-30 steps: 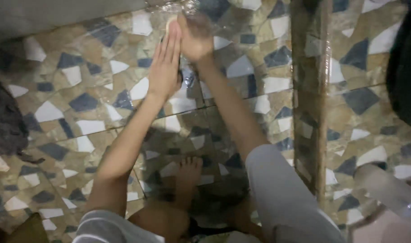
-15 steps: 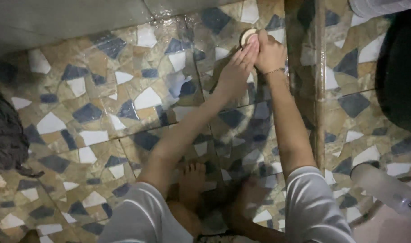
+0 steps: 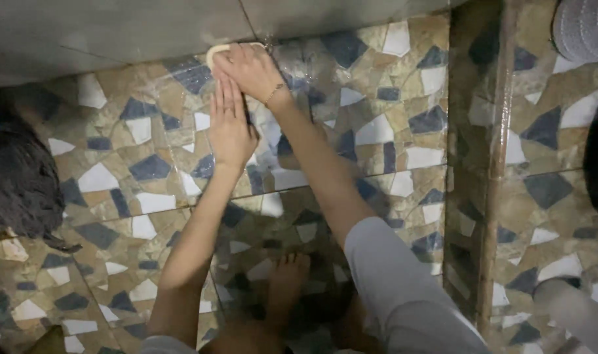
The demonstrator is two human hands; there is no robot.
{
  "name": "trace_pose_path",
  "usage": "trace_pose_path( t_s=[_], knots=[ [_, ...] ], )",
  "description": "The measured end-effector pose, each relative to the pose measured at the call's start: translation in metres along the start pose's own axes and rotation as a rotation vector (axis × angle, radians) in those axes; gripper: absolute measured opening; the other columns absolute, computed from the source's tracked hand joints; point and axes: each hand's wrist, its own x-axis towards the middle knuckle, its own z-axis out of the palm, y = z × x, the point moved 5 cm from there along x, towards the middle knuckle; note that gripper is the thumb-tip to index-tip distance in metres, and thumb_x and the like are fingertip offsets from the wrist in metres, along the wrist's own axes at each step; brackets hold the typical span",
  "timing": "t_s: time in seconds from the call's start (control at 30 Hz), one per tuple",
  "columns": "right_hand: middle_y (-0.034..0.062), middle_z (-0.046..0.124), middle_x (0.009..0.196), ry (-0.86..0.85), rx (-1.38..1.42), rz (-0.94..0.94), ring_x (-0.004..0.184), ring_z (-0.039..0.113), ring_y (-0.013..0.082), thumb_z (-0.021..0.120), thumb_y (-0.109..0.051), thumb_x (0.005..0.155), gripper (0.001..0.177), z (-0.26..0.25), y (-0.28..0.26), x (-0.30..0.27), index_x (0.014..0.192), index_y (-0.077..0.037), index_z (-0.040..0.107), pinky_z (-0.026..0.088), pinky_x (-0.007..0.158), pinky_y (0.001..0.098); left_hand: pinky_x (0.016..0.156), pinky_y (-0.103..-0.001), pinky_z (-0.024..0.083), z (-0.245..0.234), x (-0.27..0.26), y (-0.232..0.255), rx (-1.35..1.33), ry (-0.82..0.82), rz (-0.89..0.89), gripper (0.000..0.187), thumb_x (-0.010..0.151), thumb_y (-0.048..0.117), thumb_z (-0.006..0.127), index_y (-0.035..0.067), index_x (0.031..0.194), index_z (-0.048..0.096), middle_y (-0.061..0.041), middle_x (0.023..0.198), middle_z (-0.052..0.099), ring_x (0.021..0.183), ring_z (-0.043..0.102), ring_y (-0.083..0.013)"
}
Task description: Scrubbing bathroom floor and wall tiles using a brush and cleaning solution.
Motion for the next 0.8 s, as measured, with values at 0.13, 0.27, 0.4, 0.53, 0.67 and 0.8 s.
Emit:
trace_pose_path(
  t_s=[0.13, 0.27, 0.4, 0.53, 0.67, 0.8],
  knots=[
    [0.0046, 0.062, 0.092, 0.071, 0.136, -0.007, 0.085, 0.066, 0.0244, 0.064, -0.03, 0.095, 0.016, -0.018, 0.035, -0.023, 0.105, -0.018, 0.064, 0.054, 0.072, 0.0409, 0.131, -0.049, 0.022, 0.042, 0.008, 0.025, -0.088, -0.01, -0.026, 0.092, 0.082, 0.013, 0.067, -0.013, 0.159, 0.024, -0.029, 0.167, 0.025, 0.157, 0.023, -0.0433],
    [0.0093, 0.067, 0.087, -0.068, 0.15, 0.046, 0.078, 0.068, 0.0284, 0.067, -0.033, 0.092, 0.02, -0.051, 0.11, -0.064, 0.1, -0.016, 0.065, 0.054, 0.067, 0.0442, 0.135, -0.044, 0.02, 0.12, 0.023, 0.082, 0.139, 0.065, 0.094, 0.085, 0.094, 0.019, 0.067, -0.009, 0.162, 0.026, -0.028, 0.171, 0.023, 0.162, 0.022, -0.0381],
    [0.0134, 0.07, 0.083, -0.246, -0.132, 0.218, 0.075, 0.072, 0.0316, 0.066, -0.024, 0.094, 0.013, -0.063, 0.198, -0.128, 0.102, -0.013, 0.066, 0.054, 0.061, 0.0438, 0.132, -0.053, 0.022, 0.11, 0.067, 0.169, -0.316, -0.037, 0.234, 0.08, 0.094, 0.029, 0.068, -0.009, 0.155, 0.034, -0.024, 0.162, 0.028, 0.154, 0.027, -0.0403],
    [0.0167, 0.071, 0.088, -0.216, -0.258, 0.419, 0.079, 0.073, 0.0342, 0.064, -0.02, 0.097, 0.02, -0.088, 0.25, -0.191, 0.114, -0.009, 0.062, 0.057, 0.067, 0.0444, 0.126, -0.052, 0.024, 0.095, 0.103, 0.243, -0.386, -0.104, 0.264, 0.082, 0.09, 0.034, 0.07, -0.003, 0.153, 0.031, -0.022, 0.165, 0.025, 0.154, 0.026, -0.0405],
    [0.0255, 0.07, 0.103, 0.066, -0.089, 0.958, 0.087, 0.069, 0.0462, 0.062, -0.03, 0.101, 0.048, -0.118, 0.291, -0.223, 0.133, -0.001, 0.042, 0.055, 0.07, 0.052, 0.129, -0.051, 0.024, 0.084, 0.129, 0.282, -0.493, -0.049, 0.311, 0.084, 0.096, 0.022, 0.063, 0.006, 0.164, 0.016, -0.018, 0.169, 0.023, 0.154, 0.026, -0.0418],
    [0.0286, 0.072, 0.104, 0.501, 0.085, 1.294, 0.092, 0.069, 0.0509, 0.068, -0.044, 0.095, 0.071, -0.17, 0.322, -0.197, 0.136, 0.004, 0.036, 0.054, 0.076, 0.057, 0.135, -0.049, 0.021, 0.032, 0.148, 0.3, -0.755, 0.142, 0.452, 0.084, 0.101, 0.015, 0.057, 0.008, 0.168, 0.006, -0.021, 0.173, 0.02, 0.161, 0.024, -0.0406]
  ],
)
